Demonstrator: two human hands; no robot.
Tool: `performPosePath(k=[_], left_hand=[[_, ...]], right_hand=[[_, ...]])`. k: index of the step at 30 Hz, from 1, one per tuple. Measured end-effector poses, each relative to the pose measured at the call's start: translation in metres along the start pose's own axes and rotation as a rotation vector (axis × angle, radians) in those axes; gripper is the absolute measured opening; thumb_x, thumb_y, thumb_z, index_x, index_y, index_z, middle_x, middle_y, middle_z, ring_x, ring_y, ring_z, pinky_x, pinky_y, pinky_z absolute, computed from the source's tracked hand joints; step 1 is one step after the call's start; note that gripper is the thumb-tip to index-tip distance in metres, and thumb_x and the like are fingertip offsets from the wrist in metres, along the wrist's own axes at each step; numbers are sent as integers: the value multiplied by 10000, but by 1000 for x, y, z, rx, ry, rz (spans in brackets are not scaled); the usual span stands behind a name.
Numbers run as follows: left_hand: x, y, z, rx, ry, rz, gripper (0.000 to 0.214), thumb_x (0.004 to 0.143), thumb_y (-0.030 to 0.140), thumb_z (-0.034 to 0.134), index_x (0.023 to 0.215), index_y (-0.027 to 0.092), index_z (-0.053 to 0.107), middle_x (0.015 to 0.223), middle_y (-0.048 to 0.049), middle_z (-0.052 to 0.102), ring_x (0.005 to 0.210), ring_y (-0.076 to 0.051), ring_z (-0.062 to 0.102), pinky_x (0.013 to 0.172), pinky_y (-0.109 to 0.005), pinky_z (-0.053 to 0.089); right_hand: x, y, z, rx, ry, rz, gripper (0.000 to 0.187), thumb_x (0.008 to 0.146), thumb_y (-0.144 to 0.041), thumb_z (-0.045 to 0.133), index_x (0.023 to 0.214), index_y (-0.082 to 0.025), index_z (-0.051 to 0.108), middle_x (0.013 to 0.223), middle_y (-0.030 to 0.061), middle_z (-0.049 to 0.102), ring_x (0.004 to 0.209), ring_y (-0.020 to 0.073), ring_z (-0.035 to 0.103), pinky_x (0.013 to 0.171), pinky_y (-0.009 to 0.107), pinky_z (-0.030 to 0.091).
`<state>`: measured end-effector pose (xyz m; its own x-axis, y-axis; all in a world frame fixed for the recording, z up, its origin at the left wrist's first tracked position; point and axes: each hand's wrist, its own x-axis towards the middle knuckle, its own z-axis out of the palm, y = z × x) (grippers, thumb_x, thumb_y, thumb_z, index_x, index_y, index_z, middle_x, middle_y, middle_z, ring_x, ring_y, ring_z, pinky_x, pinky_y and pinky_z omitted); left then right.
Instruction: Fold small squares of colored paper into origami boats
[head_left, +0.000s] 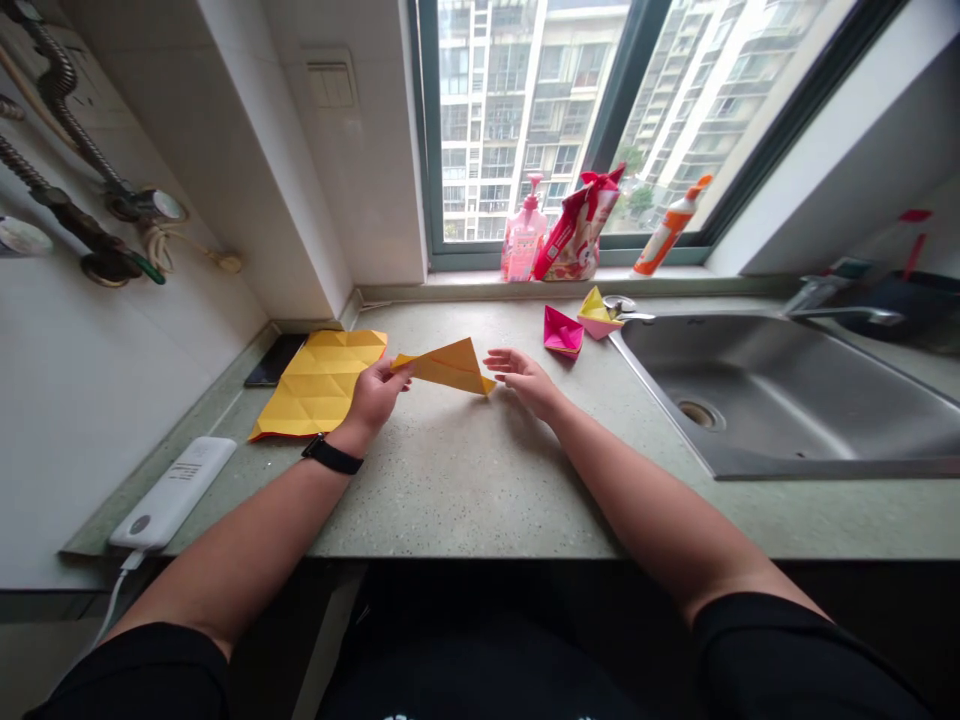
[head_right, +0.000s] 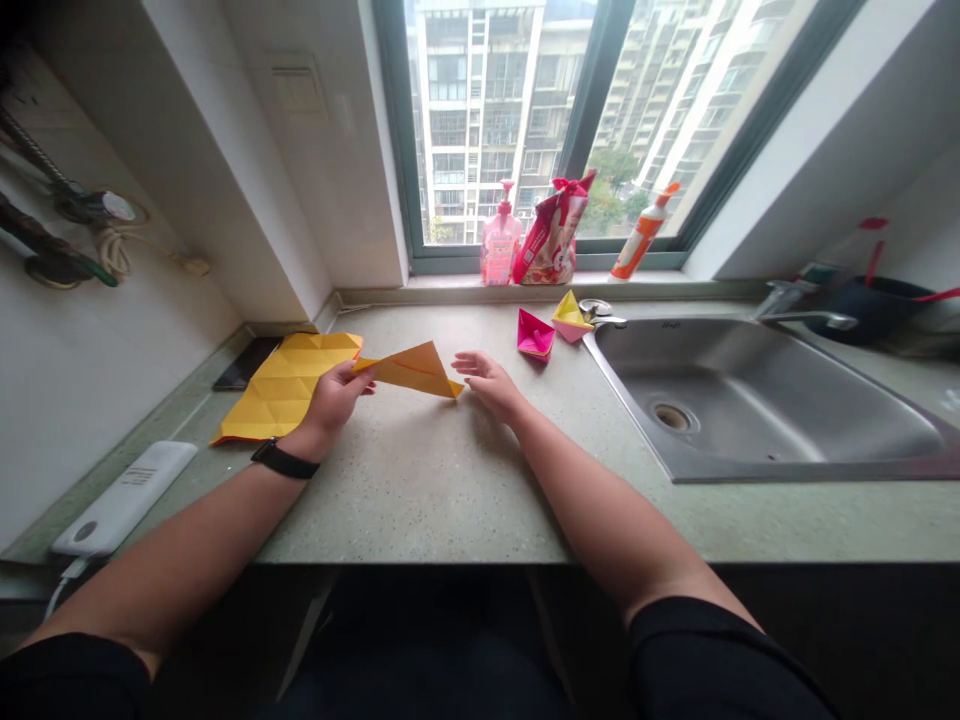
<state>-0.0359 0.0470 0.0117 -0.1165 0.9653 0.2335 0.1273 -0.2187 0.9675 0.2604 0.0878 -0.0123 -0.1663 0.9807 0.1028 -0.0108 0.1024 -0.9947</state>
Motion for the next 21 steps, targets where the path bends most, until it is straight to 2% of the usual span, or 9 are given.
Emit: performPosePath(k=[3, 5, 9, 13, 17, 19, 21], left_hand=[[6, -6, 11, -78, -32, -125, 496, 760, 630, 850, 917, 171, 746, 836, -49, 715, 737, -175, 658, 671, -293, 582], [9, -9, 18, -118, -47, -188, 505, 741, 623, 860, 930, 171, 738, 853, -53, 716, 736, -164, 656, 664, -282, 577], [17, -12, 29, -169, -72, -259, 518, 731, 617, 875, 950, 172, 727, 866, -51, 712, 731, -147, 647, 666, -266, 568], [29, -17, 38, -177, -89, -275, 534, 744, 632, 873, 964, 172, 715, 897, -58, 720, 736, -148, 653, 670, -269, 570], [44, -25, 47, -134, -105, -267, 488, 811, 595, 842, 982, 164, 690, 933, -77, 726, 781, -176, 680, 718, -315, 595], [50, -27, 51, -107, -93, -262, 460, 858, 533, 825, 1090, 168, 668, 1012, -95, 731, 877, -213, 705, 793, -365, 609], [50, -24, 55, -35, -38, -187, 507, 869, 448, 840, 1244, 196, 611, 1171, -116, 712, 1086, -261, 697, 938, -424, 593]], right_hand=[[-4, -1, -1, 51, -73, 113, 450, 722, -312, 651, 1163, -252, 726, 1130, 85, 795, 1086, 291, 729, 959, 480, 599], [-4, 1, -2, 18, -51, 160, 414, 771, -378, 719, 1163, -245, 717, 1065, 80, 790, 1023, 276, 731, 871, 421, 603], [-4, 8, -6, -45, -21, 153, 537, 707, -396, 890, 1182, -242, 692, 937, 31, 744, 883, 224, 712, 754, 336, 574], [-7, 10, -9, -51, -76, 156, 611, 684, -369, 944, 1227, -250, 693, 923, 1, 712, 828, 186, 699, 702, 300, 568], [-13, 8, -7, -8, -124, 204, 710, 683, -299, 953, 1329, -278, 660, 1025, 7, 715, 848, 180, 726, 665, 275, 585], [-15, 9, -5, 20, -126, 217, 797, 685, -269, 945, 1410, -296, 615, 1080, 16, 711, 874, 190, 740, 668, 280, 604], [-16, 10, -3, 33, -90, 230, 898, 679, -236, 932, 1491, -306, 557, 1121, 23, 699, 882, 194, 747, 685, 292, 628]])
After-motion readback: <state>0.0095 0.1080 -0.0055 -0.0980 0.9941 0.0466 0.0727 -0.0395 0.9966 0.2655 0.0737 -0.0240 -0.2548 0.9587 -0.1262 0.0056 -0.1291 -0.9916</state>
